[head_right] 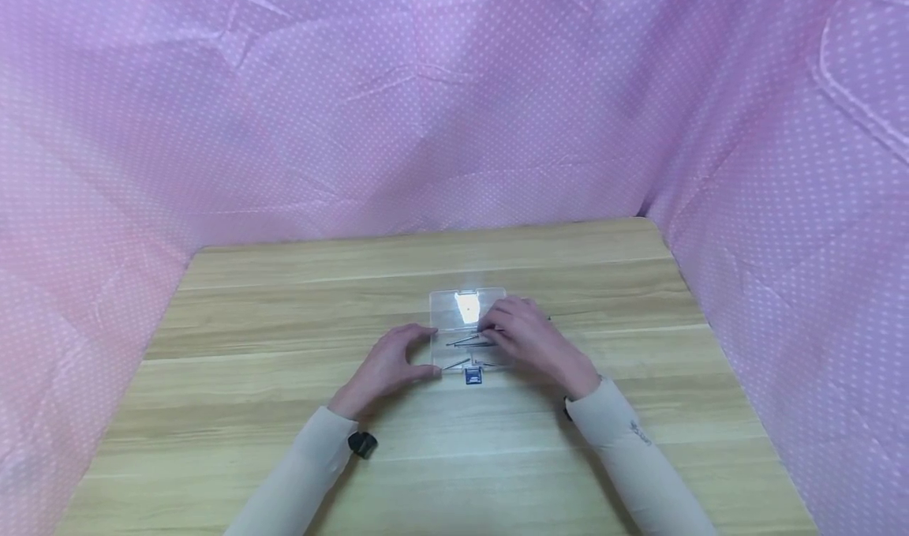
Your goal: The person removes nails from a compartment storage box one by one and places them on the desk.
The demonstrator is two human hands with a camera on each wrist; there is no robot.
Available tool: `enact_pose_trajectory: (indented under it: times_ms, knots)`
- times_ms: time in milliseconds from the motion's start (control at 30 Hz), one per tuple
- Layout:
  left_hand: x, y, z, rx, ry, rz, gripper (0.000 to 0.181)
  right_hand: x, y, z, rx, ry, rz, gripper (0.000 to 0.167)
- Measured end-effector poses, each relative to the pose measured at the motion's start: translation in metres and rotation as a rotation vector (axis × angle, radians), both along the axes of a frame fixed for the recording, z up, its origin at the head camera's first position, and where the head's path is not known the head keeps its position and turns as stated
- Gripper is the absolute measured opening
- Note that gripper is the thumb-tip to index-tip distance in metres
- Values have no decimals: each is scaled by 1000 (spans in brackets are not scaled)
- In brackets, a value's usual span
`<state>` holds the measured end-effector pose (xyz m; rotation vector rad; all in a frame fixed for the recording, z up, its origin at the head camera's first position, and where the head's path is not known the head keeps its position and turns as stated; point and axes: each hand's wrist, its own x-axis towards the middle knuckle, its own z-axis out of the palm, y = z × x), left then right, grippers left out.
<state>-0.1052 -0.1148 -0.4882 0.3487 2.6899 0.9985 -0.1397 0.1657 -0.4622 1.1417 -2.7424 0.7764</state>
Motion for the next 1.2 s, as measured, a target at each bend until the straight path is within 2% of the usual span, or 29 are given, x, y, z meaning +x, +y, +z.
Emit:
enact_pose_trajectory:
  times_ms: [233,533,867,1200]
  knots:
    - [0,0,1,5,2,-3,73,1,9,-1,-10,49,-13,15]
    - [0,0,1,1,3,8,72,3,19,-3,-22,69,-36,16]
    - [1,-1,0,-3,7,9,72,6,33,-7,-45,141,-46,19]
    - [0,-1,-1,4,28,-3,72,8,45,-12,-58,165,-60,19]
